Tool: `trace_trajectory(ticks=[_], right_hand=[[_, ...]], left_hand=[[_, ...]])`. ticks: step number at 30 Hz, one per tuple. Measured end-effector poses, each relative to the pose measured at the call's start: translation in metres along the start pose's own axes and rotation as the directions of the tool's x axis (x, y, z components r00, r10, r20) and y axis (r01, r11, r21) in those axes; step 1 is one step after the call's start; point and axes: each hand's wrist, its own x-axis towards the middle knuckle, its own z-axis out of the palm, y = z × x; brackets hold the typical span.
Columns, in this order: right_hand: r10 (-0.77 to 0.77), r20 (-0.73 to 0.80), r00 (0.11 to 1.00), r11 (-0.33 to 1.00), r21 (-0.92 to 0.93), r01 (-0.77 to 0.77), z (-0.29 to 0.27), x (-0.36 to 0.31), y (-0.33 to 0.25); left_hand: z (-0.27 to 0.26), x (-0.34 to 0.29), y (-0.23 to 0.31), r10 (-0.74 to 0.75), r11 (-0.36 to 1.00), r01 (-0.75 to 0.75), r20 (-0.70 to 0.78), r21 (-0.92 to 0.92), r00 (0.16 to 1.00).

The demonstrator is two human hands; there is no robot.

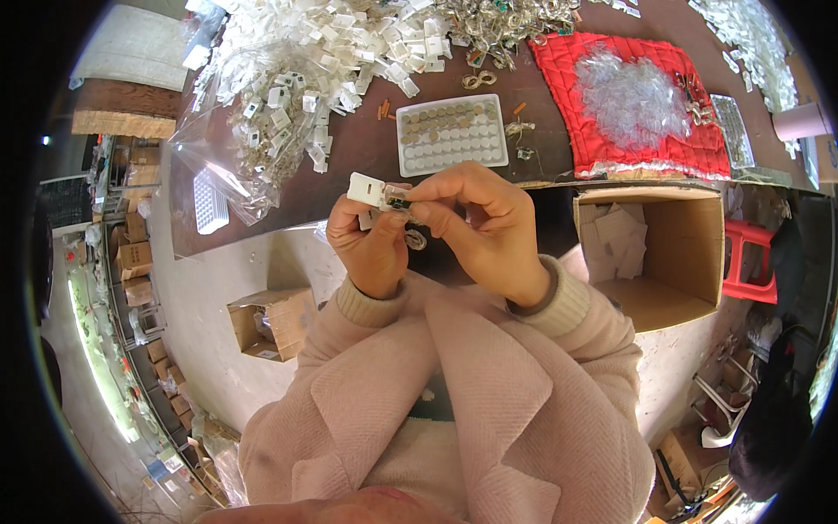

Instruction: The person repeatedly picks small white plastic housings and metal contacts from a table, joins them by hand, and places the assembled units into a white tray. The person occasionally uses a small light to illuminate the components during assembly.

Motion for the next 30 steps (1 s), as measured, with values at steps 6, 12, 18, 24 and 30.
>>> trace_trajectory(ticks=[6, 12, 18, 24, 30], right_hand=[[0.165, 0.072, 0.984, 0.980, 0.100, -0.171, -0.005, 0.003, -0.004], [0.046, 0.080, 0.996, 0.993, -0.110, -0.037, -0.001, 0.001, -0.005], [-0.046, -0.006, 0.999, 0.990, -0.134, 0.045, 0.006, 0.000, 0.008], [-0.102, -0.031, 0.994, 0.968, -0.232, 0.092, 0.010, 0.000, 0.008], [0.084, -0.021, 0.996, 0.993, -0.076, -0.085, 0.002, 0.009, -0.006]], left_hand=[[-0.004, 0.002, -0.002, -0.004, 0.998, 0.006, 0.036, -0.062, 0.999], [-0.007, 0.004, -0.001, 0.027, 0.999, -0.025, 0.042, -0.036, 0.999], [0.005, -0.002, -0.006, 0.009, 0.998, -0.015, -0.088, -0.068, 0.996], [0.008, -0.001, -0.009, 0.096, 0.994, -0.089, -0.097, 0.070, 0.991], [0.002, 0.002, -0.007, 0.133, 0.985, -0.128, -0.033, 0.119, 0.991]])
